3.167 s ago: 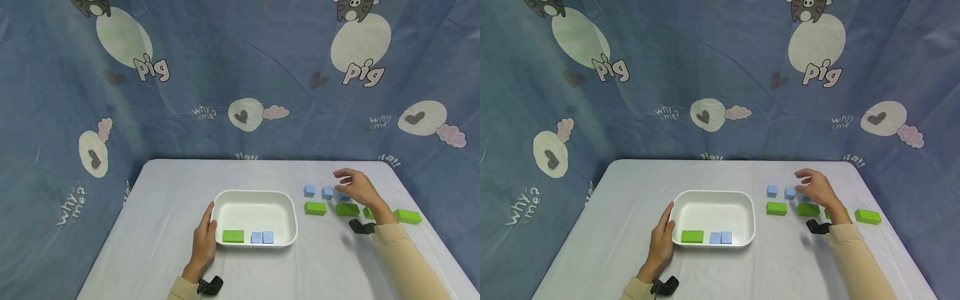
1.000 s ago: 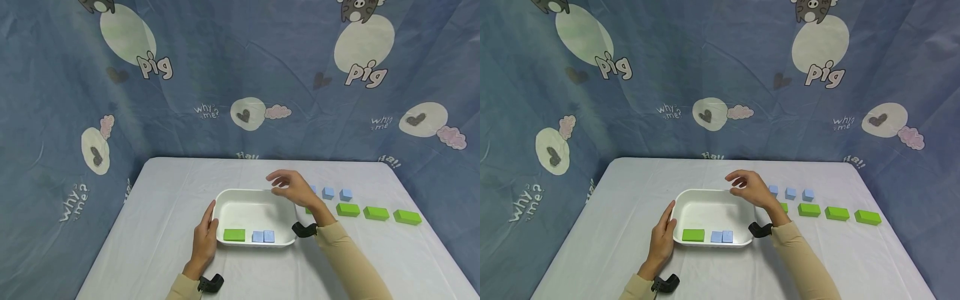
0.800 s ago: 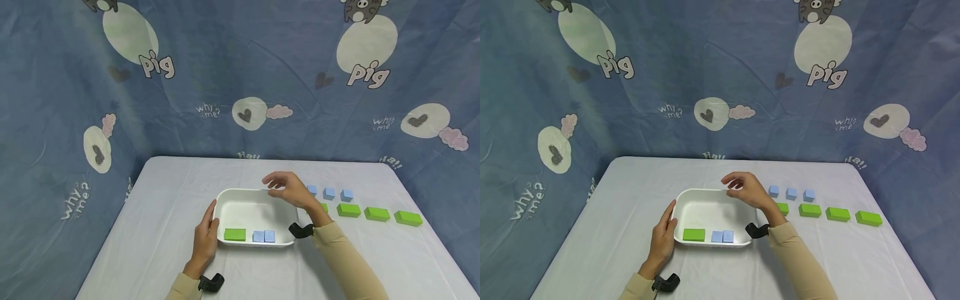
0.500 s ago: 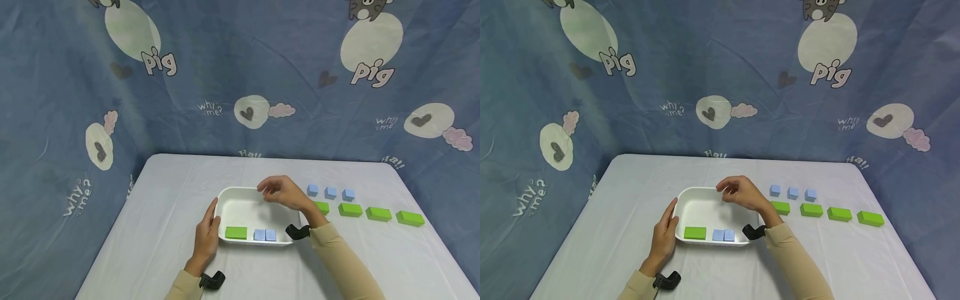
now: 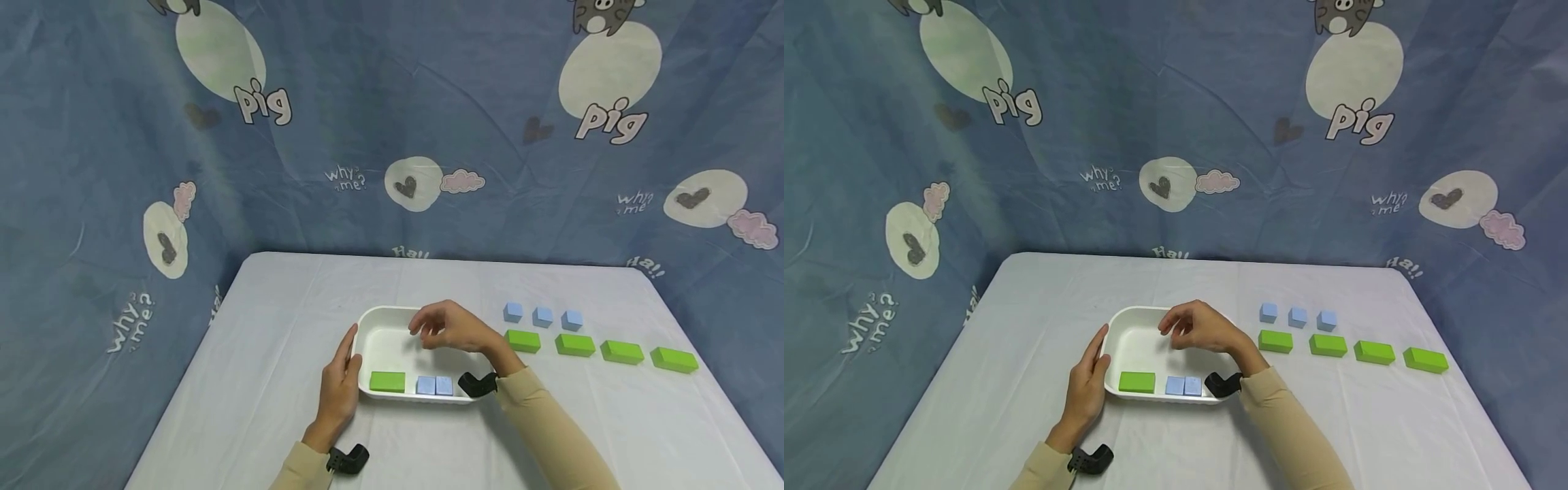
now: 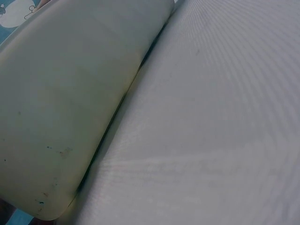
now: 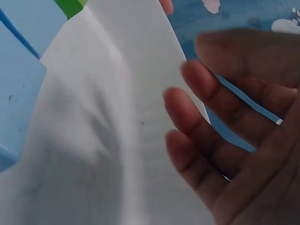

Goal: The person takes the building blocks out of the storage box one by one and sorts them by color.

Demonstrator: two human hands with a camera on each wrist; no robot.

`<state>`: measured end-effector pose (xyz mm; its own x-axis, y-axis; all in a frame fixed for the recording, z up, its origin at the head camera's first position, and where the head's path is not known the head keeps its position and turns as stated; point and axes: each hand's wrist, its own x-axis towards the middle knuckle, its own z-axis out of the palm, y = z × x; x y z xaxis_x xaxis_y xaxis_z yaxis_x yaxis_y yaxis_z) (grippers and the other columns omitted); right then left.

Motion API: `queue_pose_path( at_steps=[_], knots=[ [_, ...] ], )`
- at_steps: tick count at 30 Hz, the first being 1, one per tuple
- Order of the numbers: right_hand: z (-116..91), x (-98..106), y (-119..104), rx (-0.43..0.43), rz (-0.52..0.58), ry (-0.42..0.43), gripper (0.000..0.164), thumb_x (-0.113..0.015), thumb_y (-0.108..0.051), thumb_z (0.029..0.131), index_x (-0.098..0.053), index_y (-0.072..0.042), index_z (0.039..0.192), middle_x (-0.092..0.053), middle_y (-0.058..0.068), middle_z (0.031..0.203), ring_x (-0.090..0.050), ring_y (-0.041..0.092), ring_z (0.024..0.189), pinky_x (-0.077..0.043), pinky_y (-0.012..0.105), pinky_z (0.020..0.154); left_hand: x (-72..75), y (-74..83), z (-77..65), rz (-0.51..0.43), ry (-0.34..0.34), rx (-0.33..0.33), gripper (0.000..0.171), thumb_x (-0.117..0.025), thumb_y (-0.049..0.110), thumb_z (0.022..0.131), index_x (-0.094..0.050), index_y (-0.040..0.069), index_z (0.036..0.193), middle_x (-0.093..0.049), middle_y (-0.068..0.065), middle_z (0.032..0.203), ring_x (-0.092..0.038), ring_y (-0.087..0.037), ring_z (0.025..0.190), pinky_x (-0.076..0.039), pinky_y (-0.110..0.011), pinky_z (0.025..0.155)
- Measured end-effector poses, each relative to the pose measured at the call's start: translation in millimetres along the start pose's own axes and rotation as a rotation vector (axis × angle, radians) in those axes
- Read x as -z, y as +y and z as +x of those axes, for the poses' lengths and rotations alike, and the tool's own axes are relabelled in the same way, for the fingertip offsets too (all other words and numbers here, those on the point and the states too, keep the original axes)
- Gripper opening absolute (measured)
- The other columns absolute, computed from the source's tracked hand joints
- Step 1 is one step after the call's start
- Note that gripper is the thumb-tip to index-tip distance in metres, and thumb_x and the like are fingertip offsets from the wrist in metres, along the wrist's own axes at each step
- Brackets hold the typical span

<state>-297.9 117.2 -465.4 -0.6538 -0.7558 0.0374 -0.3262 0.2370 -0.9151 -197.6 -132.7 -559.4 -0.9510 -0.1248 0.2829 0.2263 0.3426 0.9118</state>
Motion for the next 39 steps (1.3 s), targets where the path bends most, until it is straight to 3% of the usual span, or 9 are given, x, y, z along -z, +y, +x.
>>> queue_pose_path(
  at_steps=[5,19,24,30,39],
  knots=[
    [3.7,0.8,19.7,-0.051,-0.022,-0.136,0.032,-0.073,0.011,0.083,-0.072,0.003,0.114,-0.07,0.021,0.106,-0.066,0.028,0.085,-0.058,0.029,0.071,0.0,-0.2,0.1,-0.008,0.001,-0.016,0.053,-0.047,0.004,0.104,-0.042,0.011,0.157,-0.047,-0.007,0.153,-0.046,-0.019,0.137,-0.032,-0.011,0.11],
    [1.6,-6.6,22.4,-0.195,-0.053,-0.412,0.047,-0.078,0.013,0.074,-0.072,-0.005,0.117,-0.072,0.01,0.103,-0.063,0.018,0.08,-0.054,0.025,0.067,1.0,-0.6,-0.3,-0.009,0.003,-0.024,0.054,-0.047,0.004,0.104,-0.041,0.012,0.157,-0.048,-0.008,0.153,-0.046,-0.02,0.137,-0.033,-0.012,0.11],
    [0.0,-9.1,25.4,-0.215,-0.086,-0.453,0.051,-0.079,0.017,0.069,-0.073,-0.007,0.114,-0.069,0.006,0.095,-0.063,0.014,0.078,-0.056,0.025,0.067,0.2,-1.5,0.0,-0.006,-0.003,-0.023,0.054,-0.046,0.005,0.105,-0.04,0.013,0.157,-0.046,-0.008,0.154,-0.044,-0.02,0.139,-0.031,-0.012,0.11],
    [-1.2,-10.4,26.2,-0.256,-0.117,-0.471,0.045,-0.082,0.015,0.065,-0.074,-0.011,0.102,-0.065,0.0,0.087,-0.057,0.01,0.074,-0.052,0.023,0.064,-0.4,-0.4,-0.6,-0.009,-0.003,-0.043,0.053,-0.045,0.003,0.105,-0.041,0.01,0.157,-0.046,-0.008,0.155,-0.043,-0.02,0.141,-0.03,-0.014,0.113],
    [-0.2,-17.2,22.8,-0.276,-0.238,-0.481,0.048,-0.089,0.012,0.06,-0.069,-0.019,0.09,-0.057,-0.007,0.079,-0.053,0.006,0.072,-0.048,0.02,0.064,-1.7,-1.0,-0.2,0.007,-0.006,-0.067,0.052,-0.045,0.001,0.104,-0.041,0.006,0.156,-0.045,-0.009,0.155,-0.042,-0.025,0.141,-0.028,-0.014,0.114]
  ],
)
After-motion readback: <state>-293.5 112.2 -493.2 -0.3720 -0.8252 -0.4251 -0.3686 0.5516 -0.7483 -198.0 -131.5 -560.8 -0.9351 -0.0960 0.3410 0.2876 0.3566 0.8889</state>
